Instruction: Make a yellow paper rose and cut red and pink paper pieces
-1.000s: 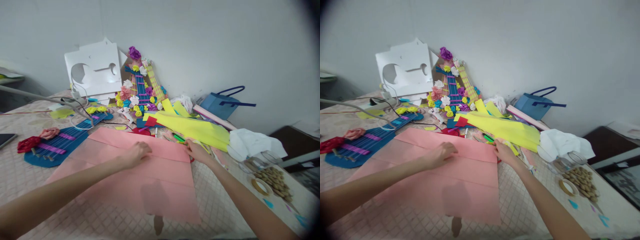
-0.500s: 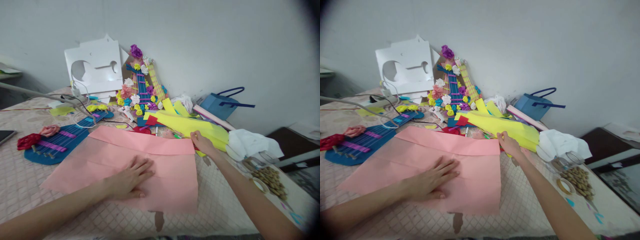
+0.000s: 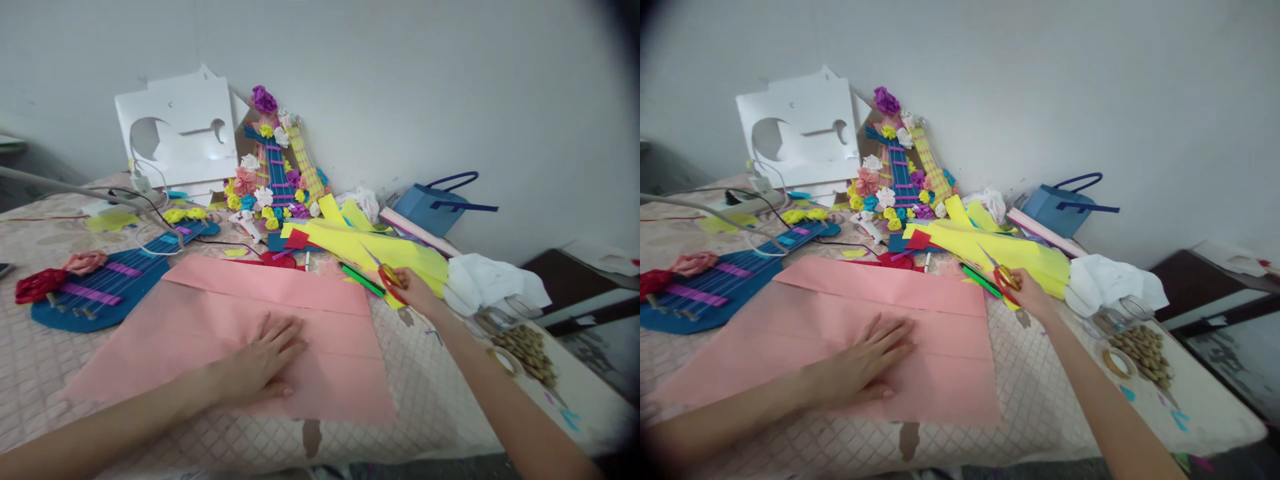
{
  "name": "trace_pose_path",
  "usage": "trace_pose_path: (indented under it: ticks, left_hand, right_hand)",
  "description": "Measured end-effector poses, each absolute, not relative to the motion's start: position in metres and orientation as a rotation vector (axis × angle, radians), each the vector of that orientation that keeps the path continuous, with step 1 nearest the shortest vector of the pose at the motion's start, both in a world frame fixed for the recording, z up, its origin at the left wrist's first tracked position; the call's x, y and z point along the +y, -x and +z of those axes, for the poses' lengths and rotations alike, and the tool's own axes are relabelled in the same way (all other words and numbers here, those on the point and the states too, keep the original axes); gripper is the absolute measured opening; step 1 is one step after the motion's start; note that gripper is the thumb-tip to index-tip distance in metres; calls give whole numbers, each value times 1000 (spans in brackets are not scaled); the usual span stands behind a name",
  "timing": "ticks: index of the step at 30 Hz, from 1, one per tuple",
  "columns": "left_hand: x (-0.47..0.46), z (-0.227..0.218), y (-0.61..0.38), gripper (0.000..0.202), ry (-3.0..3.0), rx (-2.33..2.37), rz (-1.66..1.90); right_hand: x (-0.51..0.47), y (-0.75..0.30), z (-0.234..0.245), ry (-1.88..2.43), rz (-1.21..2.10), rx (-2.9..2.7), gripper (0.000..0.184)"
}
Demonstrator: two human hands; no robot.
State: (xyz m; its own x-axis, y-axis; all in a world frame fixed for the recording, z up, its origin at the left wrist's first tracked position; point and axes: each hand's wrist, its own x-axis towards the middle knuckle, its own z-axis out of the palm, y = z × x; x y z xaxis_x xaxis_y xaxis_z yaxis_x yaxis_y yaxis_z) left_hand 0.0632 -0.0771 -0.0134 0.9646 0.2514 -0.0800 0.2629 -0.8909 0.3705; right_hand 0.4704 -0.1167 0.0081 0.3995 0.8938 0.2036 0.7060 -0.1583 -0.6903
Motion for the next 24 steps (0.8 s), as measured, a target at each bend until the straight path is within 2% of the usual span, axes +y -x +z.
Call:
trace_pose_path:
  ticks: [5, 10, 18, 24]
  left_hand:
    - [-84, -16, -65, 65, -2762, 360, 43]
    - [-89, -19, -72, 62, -2741, 315, 61]
    - [-100, -16, -91, 73, -2766, 399, -62]
    - [-110, -31, -102, 68, -2758, 454, 105]
  right_hand:
    - [-109, -445, -26, 2002, 165, -1492, 32]
    - [-92, -438, -37, 2032, -16, -1587, 34]
    - [-68, -449, -40, 2056, -198, -1656, 33]
    - [-54, -457, -42, 2055, -216, -1634, 32]
